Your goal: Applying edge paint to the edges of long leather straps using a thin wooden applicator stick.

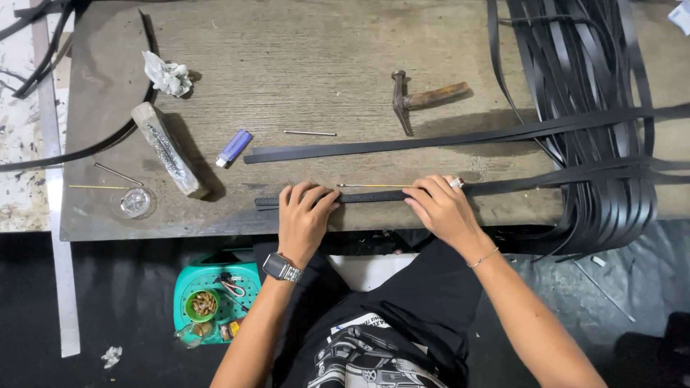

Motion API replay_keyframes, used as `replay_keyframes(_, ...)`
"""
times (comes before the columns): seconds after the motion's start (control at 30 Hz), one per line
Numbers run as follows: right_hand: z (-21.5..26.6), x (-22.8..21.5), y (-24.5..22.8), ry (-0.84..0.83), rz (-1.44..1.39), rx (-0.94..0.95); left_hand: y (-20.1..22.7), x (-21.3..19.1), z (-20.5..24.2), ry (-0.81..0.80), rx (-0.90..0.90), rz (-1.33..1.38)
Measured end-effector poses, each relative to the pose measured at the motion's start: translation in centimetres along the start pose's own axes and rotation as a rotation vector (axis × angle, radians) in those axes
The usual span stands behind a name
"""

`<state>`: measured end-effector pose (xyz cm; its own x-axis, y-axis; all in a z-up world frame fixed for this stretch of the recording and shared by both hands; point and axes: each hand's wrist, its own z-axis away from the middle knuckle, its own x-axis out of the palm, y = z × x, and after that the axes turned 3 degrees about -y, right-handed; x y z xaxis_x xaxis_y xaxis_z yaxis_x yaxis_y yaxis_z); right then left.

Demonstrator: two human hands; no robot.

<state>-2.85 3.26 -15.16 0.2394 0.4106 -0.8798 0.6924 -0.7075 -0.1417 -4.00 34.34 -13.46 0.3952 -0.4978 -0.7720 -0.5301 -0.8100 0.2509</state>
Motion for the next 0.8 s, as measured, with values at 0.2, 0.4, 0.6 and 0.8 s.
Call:
replay_keyframes(0.2, 0.7, -0.4, -0.2, 0.115, 0.026, 0.022, -0.9, 0.2, 0.4, -0.092, -0.023, 0.188)
replay_keyframes(0.4, 2.2, -1.4, 1.3, 0.152, 0.09, 0.073, -2.0, 0.9, 0.9, -0.163, -0.024, 0.219)
replay_keyframes(0.6, 4.3, -3.8, 3.5, 0.218, 0.11, 0.185, 1.7, -3.9, -3.3, -0.248, -0.116, 0.246)
replay_keyframes(0.8, 6.3, -4.4, 4.8, 0.211, 0.007, 0.21, -1.0, -1.0, -0.4, -0.283, -0.094, 0.28)
